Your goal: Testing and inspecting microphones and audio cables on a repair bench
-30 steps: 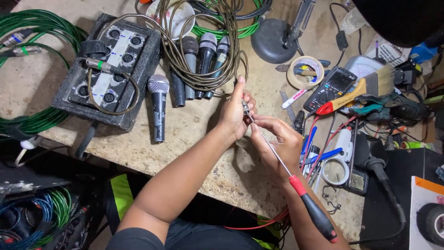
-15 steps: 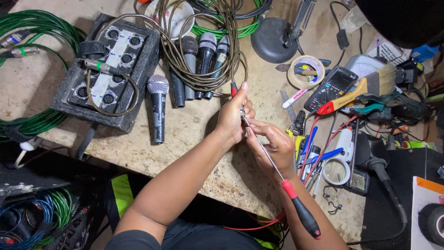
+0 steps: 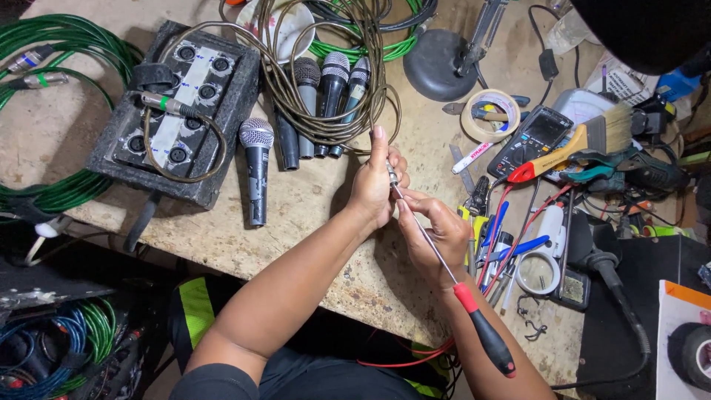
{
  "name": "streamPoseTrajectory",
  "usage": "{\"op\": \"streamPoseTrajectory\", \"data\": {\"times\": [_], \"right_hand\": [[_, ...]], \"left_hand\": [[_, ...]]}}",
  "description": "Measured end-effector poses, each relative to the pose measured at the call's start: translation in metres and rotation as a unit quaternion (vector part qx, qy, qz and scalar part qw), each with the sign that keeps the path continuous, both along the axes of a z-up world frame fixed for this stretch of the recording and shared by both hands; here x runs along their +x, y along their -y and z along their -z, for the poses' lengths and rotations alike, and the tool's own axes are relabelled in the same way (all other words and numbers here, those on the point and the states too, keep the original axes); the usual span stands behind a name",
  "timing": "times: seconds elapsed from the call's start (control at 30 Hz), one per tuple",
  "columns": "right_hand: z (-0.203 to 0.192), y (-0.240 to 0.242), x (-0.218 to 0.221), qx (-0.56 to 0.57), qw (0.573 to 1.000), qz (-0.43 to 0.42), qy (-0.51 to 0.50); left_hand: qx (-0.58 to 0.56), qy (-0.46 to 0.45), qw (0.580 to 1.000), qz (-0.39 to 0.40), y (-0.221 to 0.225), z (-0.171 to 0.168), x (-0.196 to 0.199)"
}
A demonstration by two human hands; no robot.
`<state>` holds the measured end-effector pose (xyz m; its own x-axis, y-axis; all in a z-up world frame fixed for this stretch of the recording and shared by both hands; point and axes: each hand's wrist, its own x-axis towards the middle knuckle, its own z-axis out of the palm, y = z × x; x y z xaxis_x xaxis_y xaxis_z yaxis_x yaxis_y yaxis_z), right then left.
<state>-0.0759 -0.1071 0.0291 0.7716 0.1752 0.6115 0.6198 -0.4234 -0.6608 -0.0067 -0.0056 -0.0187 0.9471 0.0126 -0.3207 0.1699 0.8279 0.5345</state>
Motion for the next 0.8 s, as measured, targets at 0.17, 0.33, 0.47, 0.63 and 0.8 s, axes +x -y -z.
{"op": "streamPoseTrajectory", "data": {"times": [0.17,0.33,0.47,0.63,0.8], "right_hand": [[0.000,0.000,-0.001,0.002,1.000,0.000,-0.003],[-0.004,-0.001,-0.001,0.022,0.999,-0.016,-0.028],[-0.006,0.021,0.004,0.058,0.997,-0.034,-0.049],[0.016,0.059,0.028,-0.101,0.994,0.030,-0.011],[0.027,0.071,0.035,-0.305,0.949,0.074,-0.038]], "left_hand": [[0.017,-0.006,1.000,0.004,0.002,0.004,0.002],[0.045,-0.005,0.999,-0.001,0.000,0.006,0.005],[0.071,-0.005,0.997,0.012,-0.007,-0.003,0.007],[0.129,-0.013,0.991,0.023,-0.014,0.012,0.015],[0.164,0.010,0.984,0.063,-0.015,0.006,0.007]]}}
